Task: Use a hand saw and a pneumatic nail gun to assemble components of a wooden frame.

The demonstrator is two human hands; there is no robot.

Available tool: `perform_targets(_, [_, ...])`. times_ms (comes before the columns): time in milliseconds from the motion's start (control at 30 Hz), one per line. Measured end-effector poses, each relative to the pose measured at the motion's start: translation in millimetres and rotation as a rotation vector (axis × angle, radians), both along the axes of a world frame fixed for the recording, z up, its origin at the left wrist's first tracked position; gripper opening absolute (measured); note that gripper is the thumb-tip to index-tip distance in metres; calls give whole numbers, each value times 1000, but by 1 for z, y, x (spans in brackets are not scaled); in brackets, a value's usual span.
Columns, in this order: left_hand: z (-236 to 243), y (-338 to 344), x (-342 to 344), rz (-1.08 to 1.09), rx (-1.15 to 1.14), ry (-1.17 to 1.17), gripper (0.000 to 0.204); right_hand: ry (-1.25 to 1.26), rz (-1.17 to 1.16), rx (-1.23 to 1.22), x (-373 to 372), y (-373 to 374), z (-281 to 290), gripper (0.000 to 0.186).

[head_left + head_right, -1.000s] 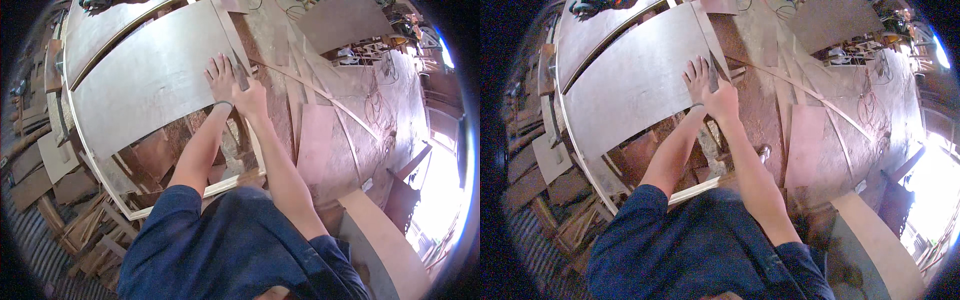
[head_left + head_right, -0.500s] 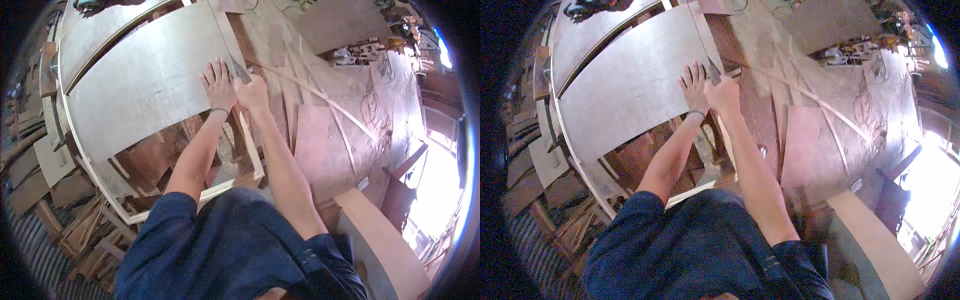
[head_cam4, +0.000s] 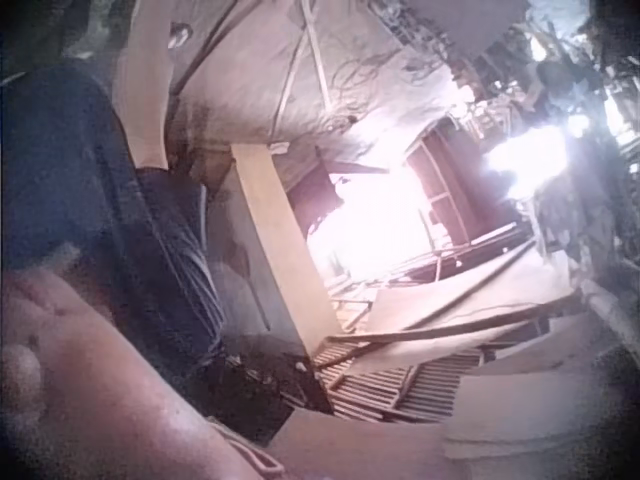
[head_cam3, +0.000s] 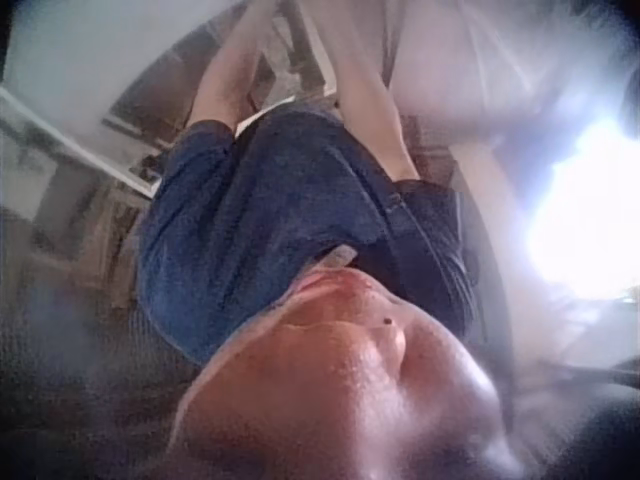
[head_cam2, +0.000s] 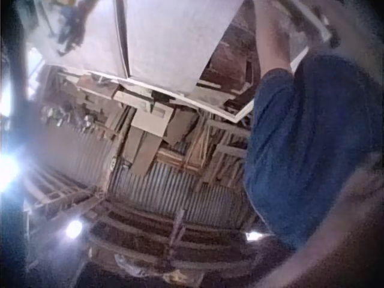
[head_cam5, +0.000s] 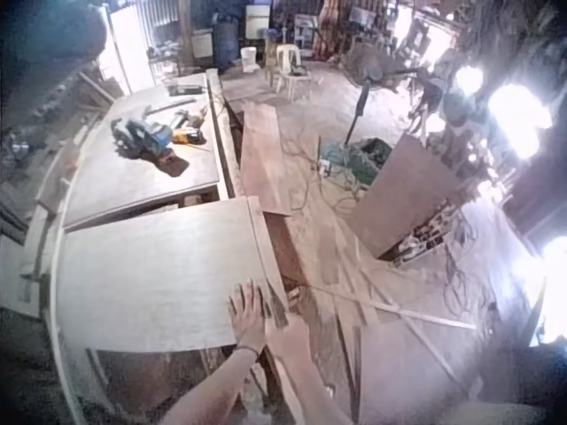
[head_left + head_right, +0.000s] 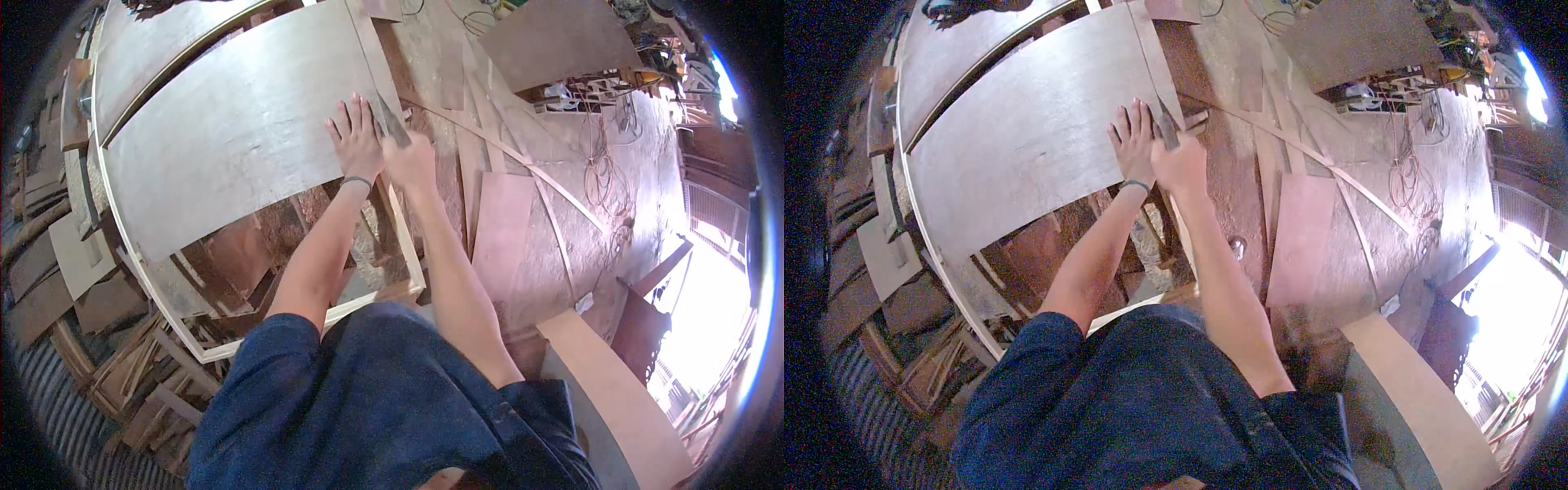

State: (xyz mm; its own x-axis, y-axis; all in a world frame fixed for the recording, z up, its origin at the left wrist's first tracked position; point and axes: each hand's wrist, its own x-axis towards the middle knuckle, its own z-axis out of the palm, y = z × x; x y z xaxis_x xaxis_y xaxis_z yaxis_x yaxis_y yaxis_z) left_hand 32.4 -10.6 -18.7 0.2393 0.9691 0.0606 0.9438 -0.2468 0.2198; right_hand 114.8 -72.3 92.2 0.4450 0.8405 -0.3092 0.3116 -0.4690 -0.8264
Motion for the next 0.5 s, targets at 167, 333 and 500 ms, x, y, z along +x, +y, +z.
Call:
perform_targets(167, [2,-1,1,30,53,-25,53,-84,38,-158,3,-122,76,20])
perform_targets(333, [-4,-3,0,1,61,-37,55,-9,-37,-258,6,-179,124,19])
perform_targets(500, [-4,-3,-1,9,64,14,57,-137,29,42,4,-10,-17,28])
